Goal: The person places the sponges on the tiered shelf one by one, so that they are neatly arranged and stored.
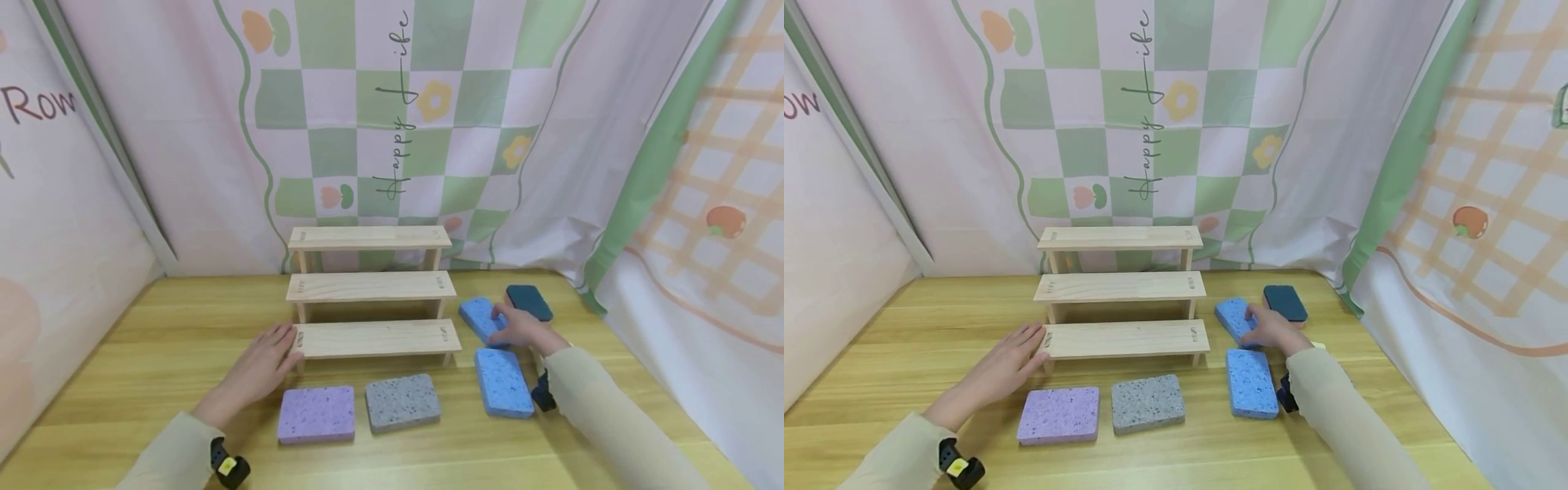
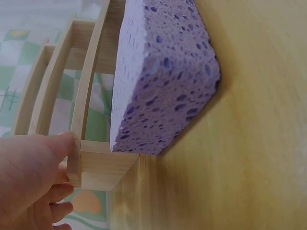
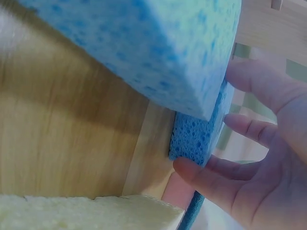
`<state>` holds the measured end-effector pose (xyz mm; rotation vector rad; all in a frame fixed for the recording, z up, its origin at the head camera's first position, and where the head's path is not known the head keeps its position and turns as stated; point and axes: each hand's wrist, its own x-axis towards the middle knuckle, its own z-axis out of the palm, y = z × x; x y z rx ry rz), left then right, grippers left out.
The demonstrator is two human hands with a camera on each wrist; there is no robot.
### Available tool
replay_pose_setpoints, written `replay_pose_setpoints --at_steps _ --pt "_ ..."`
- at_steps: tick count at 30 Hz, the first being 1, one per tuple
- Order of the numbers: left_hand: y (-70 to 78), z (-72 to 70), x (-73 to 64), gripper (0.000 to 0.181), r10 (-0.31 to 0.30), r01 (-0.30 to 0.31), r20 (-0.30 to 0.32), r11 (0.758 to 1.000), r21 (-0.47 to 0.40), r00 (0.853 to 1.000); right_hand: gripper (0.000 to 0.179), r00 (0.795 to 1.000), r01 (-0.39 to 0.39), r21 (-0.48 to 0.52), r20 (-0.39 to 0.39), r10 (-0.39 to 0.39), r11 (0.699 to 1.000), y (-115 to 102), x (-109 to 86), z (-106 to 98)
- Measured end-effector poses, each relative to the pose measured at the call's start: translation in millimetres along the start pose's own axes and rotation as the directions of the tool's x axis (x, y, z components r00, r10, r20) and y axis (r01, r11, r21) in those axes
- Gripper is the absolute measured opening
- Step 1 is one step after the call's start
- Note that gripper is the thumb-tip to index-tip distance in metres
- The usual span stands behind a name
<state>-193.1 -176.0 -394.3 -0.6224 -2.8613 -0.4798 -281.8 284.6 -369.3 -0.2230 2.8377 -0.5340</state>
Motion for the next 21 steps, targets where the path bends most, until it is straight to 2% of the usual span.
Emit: replay_pose_setpoints --at_steps 4,10,21 --pt "-0.1 0.9 0.2 0.052 -0.001 0.001 0.003 1.0 0.001 1.0 0.042 1.0 0.0 0.005 -0.009 0.0 1.0 0.7 -1.8 -0.6" --pt "-0.4 2.7 0.1 0.053 0.0 0.0 0.007 1.0 0.024 1.0 0.041 0.998 0.047 0.009 -0.035 -0.047 0.999 2.4 -5.0 -4.4" --pt "-2.4 6.6 0.9 0.053 0.01 -0.011 0.005 0.999 0.047 1.0 0.045 0.986 0.129 0.048 -0.109 -0.123 0.99 -0.1 -14.3 -25.1"
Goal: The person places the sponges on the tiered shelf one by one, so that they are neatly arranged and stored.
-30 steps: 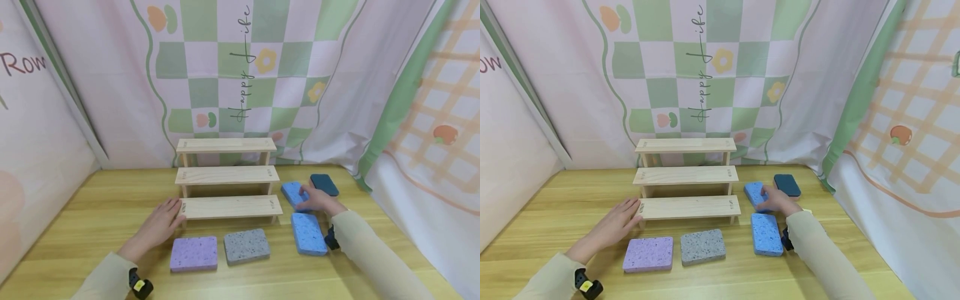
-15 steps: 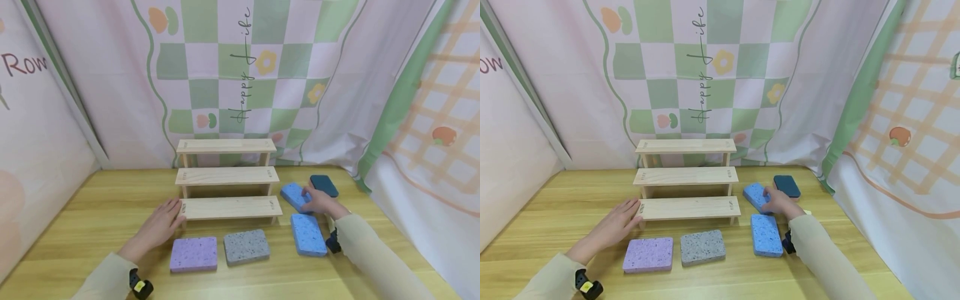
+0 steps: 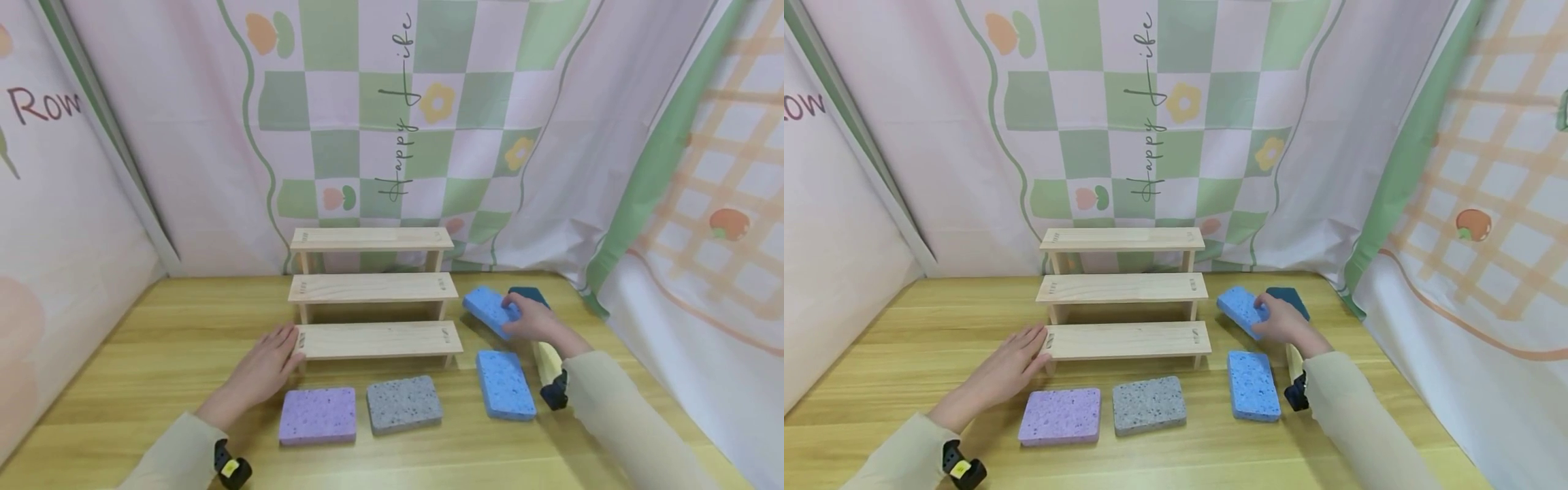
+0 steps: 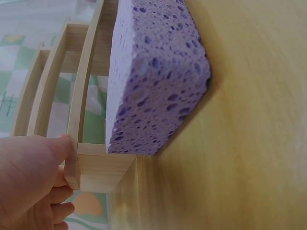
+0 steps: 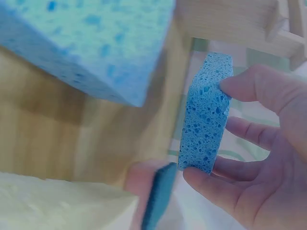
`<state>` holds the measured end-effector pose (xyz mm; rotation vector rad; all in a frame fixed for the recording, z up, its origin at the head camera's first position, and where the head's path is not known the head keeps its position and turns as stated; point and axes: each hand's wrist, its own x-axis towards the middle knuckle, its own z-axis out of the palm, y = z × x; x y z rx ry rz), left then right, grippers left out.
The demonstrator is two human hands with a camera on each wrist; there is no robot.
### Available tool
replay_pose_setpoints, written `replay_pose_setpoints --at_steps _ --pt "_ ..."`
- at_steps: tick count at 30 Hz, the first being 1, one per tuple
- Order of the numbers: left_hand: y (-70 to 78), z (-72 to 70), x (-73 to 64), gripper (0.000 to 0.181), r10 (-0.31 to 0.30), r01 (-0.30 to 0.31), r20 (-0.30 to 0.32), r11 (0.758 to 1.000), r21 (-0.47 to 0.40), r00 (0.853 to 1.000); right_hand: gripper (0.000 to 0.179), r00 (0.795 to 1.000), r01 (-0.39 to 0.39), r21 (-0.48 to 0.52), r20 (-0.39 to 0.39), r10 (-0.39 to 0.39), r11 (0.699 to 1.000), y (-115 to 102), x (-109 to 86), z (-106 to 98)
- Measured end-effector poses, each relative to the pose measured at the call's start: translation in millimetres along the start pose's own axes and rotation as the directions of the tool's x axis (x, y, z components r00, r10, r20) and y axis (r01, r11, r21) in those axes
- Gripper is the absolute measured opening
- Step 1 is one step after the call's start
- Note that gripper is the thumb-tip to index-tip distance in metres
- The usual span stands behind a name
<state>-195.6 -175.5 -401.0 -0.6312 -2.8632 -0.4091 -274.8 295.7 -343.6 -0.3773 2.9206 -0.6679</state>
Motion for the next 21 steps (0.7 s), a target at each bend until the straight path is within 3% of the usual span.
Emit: replay_pose_setpoints --at_steps 7,12,15,19,21 --pt "1.0 -0.9 0.2 0.053 0.008 -0.008 0.004 1.0 0.005 1.0 0.046 0.995 0.065 0.04 -0.077 -0.061 0.997 -4.5 -5.6 -15.3" --pt "1.5 -2.1 -0.2 0.053 0.006 -0.006 0.009 1.0 0.004 1.0 0.05 0.998 0.041 0.174 -0.047 -0.033 0.984 -6.4 -9.2 -25.4" --pt "1.4 -2.2 -0.2 0.053 0.005 -0.005 0.011 1.0 0.006 1.0 0.05 0.995 0.067 0.122 -0.08 -0.057 0.99 -8.1 -10.3 -32.2" --pt "1.4 -2.2 -0.1 0.053 0.003 -0.003 0.01 1.0 0.002 1.0 0.047 0.984 0.092 -0.046 -0.149 -0.098 0.995 -11.0 -11.0 -41.7" --pt "1.5 -2.2 0.1 0.053 0.002 -0.002 0.011 1.0 0.002 1.0 0.046 0.983 0.092 -0.061 -0.155 -0.1 0.994 -12.6 -11.2 -45.9"
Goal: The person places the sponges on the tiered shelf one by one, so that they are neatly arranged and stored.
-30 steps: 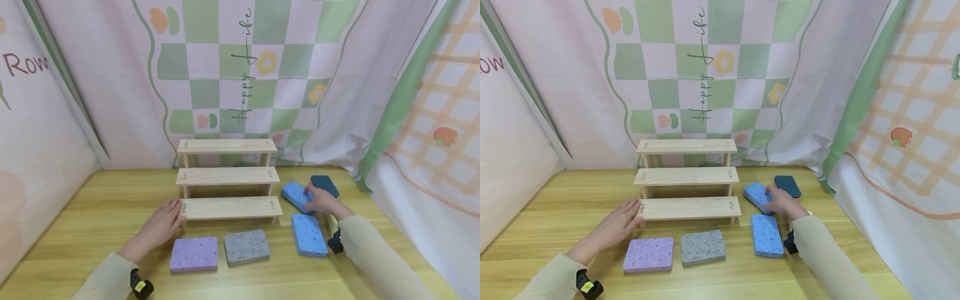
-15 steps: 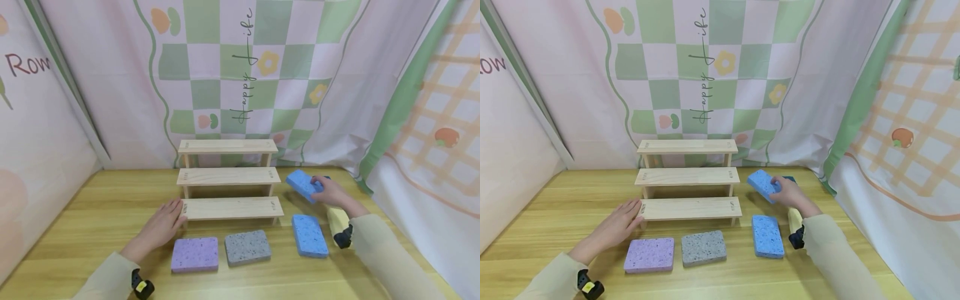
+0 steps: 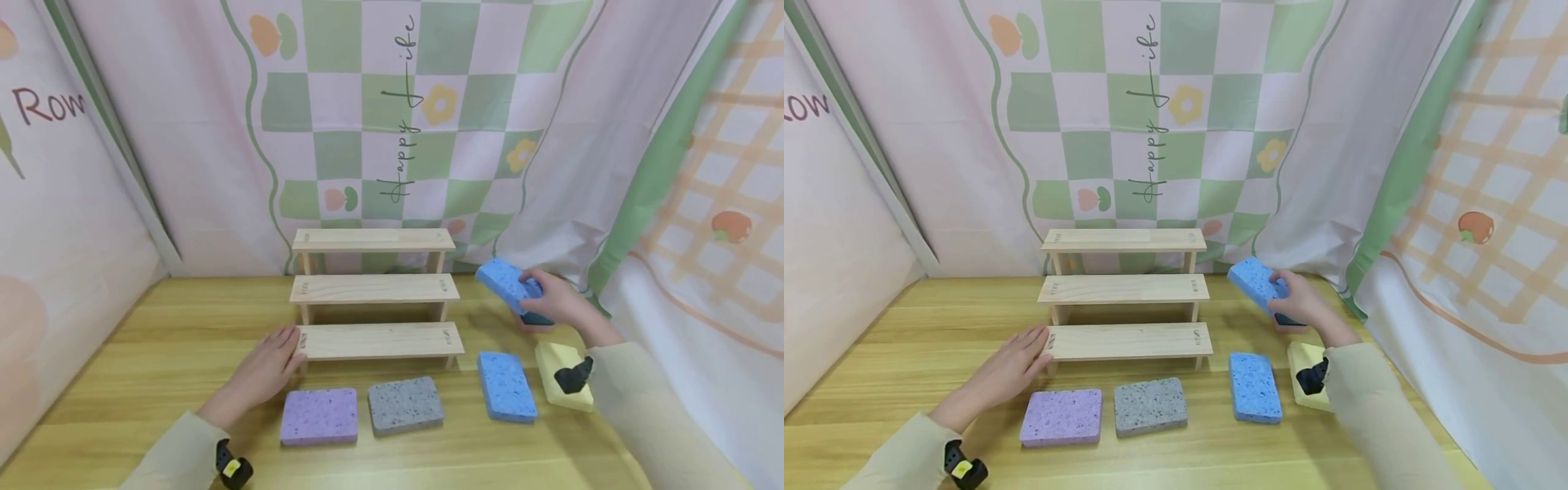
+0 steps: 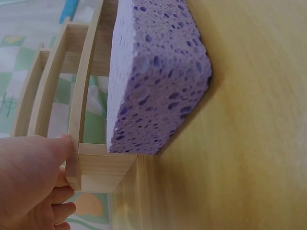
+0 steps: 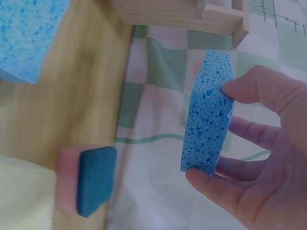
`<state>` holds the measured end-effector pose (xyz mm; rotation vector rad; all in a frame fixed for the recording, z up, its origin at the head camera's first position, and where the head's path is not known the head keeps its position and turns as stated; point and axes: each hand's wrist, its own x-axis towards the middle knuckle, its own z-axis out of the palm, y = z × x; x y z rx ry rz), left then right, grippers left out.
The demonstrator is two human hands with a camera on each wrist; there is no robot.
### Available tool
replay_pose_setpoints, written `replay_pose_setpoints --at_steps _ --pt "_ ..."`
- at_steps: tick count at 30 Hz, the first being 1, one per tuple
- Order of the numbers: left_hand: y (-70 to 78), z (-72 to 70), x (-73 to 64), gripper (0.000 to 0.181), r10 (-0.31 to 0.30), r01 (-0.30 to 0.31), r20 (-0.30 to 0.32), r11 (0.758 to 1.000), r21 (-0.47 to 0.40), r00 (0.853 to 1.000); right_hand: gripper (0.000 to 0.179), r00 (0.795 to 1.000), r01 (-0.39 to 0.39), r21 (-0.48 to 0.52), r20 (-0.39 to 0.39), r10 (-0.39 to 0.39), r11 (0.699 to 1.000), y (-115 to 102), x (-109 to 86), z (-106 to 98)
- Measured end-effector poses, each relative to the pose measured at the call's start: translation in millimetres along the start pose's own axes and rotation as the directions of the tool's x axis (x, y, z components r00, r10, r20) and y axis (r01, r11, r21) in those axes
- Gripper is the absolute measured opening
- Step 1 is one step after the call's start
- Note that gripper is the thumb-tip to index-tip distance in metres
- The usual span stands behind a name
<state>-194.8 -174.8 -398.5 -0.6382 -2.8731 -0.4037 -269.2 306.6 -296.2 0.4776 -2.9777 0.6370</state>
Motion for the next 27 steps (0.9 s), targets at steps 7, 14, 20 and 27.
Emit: replay_pose_setpoints --at_steps 7,14,20,27 --pt "0.5 -0.3 0.4 0.053 0.004 -0.004 -0.001 1.0 0.002 1.0 0.046 1.0 0.01 0.001 -0.011 -0.01 1.0 -5.1 4.2 -12.2" --pt "0.8 -0.7 0.0 0.052 0.017 -0.017 -0.02 1.0 0.007 1.0 0.045 0.999 0.047 -0.002 -0.023 -0.048 0.999 -13.2 8.8 -24.3" --pt "0.2 0.0 0.2 0.052 0.024 -0.024 -0.023 1.0 0.014 0.999 0.045 0.999 0.048 -0.003 -0.016 -0.048 0.999 -27.5 16.8 -33.7" --pt "-0.5 0.7 0.1 0.052 0.027 -0.027 -0.026 1.0 0.014 0.999 0.045 0.998 0.052 -0.025 -0.016 -0.053 0.998 -48.1 28.1 -36.6"
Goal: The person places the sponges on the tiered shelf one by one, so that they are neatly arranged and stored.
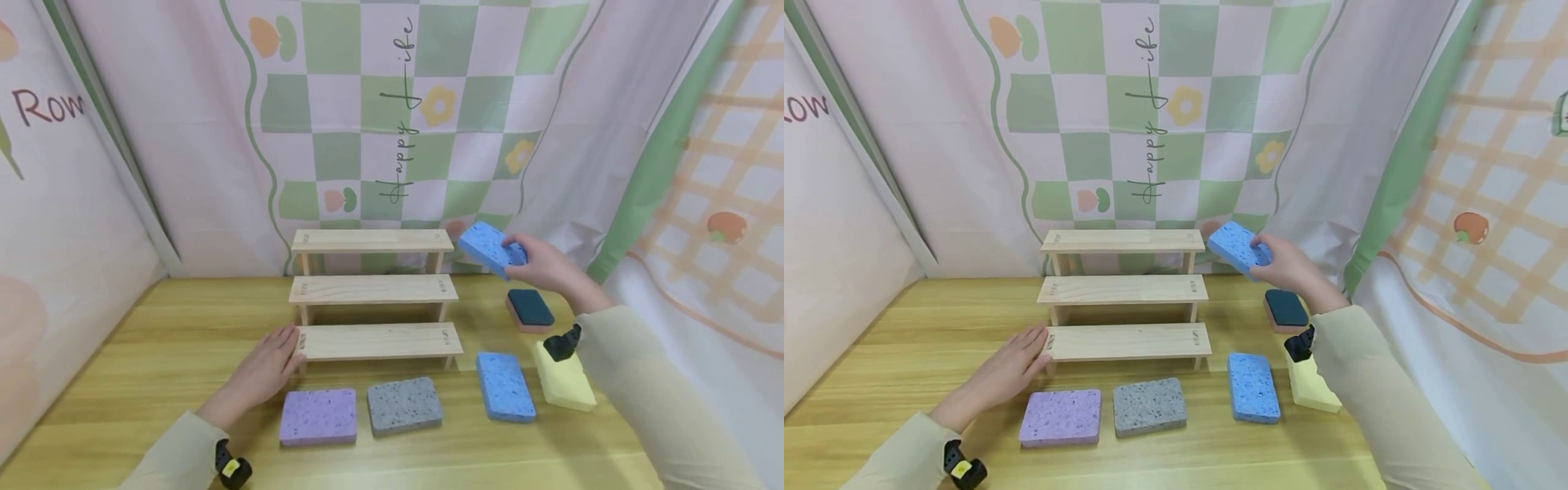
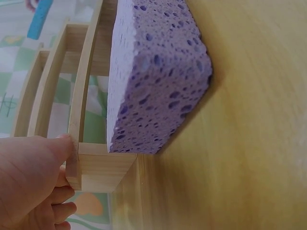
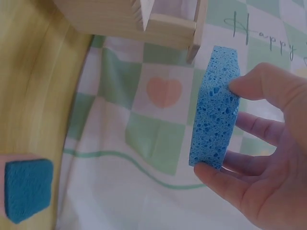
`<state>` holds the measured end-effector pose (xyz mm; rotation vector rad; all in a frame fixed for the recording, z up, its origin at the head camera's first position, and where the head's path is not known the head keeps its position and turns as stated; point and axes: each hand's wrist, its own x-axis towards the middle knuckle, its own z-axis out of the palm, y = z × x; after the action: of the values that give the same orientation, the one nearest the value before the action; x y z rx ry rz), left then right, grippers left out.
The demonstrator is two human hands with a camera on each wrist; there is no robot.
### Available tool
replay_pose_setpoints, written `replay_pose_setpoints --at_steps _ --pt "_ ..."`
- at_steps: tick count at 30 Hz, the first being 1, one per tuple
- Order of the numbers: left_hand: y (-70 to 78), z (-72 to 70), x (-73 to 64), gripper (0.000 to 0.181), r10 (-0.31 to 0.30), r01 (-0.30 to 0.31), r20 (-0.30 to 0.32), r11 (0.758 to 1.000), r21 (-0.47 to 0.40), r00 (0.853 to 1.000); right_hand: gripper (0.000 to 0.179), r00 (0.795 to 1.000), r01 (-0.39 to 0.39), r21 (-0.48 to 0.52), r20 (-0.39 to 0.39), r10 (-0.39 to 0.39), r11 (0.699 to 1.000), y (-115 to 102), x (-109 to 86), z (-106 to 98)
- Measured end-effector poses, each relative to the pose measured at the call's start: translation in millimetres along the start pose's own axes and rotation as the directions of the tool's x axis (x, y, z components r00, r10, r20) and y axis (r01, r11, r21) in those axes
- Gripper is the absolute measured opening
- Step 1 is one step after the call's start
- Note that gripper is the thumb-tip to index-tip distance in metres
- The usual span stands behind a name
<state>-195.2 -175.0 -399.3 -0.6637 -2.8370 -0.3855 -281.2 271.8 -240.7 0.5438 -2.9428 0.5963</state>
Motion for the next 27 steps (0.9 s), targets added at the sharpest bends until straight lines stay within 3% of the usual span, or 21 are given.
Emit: replay_pose_setpoints --at_steps 10,27 --pt "3.0 -3.1 -1.0 0.051 0.004 -0.004 0.001 1.0 -0.009 1.0 0.047 0.997 0.072 -0.001 -0.024 -0.072 0.997 -21.0 22.5 9.7" --pt "3.9 -4.5 -0.9 0.052 0.004 -0.004 0.004 1.0 -0.012 1.0 0.046 0.986 0.167 -0.003 0.024 -0.167 0.986 -59.7 53.2 30.1"
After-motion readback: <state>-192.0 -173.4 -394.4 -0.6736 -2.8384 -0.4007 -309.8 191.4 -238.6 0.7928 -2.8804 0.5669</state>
